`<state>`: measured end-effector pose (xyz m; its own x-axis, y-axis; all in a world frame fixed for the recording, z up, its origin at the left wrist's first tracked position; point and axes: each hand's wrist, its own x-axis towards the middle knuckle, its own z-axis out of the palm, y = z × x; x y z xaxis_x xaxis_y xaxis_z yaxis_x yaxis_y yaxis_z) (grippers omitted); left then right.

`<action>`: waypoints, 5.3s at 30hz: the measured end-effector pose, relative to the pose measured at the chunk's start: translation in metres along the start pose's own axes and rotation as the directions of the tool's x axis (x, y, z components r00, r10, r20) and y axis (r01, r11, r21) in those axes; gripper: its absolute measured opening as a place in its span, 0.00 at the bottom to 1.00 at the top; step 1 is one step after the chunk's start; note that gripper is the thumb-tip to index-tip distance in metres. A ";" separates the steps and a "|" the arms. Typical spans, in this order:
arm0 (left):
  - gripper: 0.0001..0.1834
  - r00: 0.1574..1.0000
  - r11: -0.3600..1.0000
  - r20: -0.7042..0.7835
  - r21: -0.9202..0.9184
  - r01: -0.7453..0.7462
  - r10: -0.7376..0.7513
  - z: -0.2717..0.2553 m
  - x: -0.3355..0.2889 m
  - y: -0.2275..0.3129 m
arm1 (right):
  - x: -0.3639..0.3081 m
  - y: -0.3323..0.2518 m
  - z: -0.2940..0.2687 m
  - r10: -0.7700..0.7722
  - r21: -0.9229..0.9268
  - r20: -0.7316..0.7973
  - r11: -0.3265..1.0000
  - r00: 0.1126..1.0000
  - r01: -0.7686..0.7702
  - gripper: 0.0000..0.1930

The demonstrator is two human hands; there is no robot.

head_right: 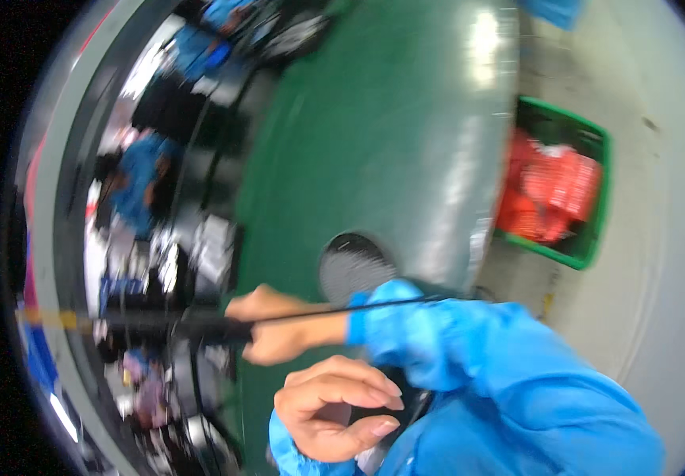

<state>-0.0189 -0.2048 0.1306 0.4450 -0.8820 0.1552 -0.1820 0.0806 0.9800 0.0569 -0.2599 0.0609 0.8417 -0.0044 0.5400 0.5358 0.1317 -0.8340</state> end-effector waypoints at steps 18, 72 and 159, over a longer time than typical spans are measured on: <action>0.39 0.872 -0.105 -0.487 0.871 0.480 -0.055 -0.296 -0.046 -0.128 | -0.019 -0.008 0.014 0.205 0.159 0.274 0.954 0.939 -0.255 0.11; 0.46 0.873 0.191 -0.235 -0.920 -0.342 0.428 0.025 -0.139 -0.002 | -0.012 -0.012 0.016 0.295 0.030 -0.032 0.955 0.955 -0.294 0.16; 0.23 0.354 0.321 -0.934 0.353 0.879 0.058 -0.039 -0.223 -0.105 | -0.021 -0.006 0.003 0.273 -0.076 -0.005 0.959 0.962 -0.272 0.17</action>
<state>-0.0644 0.0014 -0.0015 0.9655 0.1263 0.2277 0.0235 -0.9132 0.4069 0.0357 -0.2577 0.0554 0.9562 0.0263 0.2916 0.2900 0.0520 -0.9556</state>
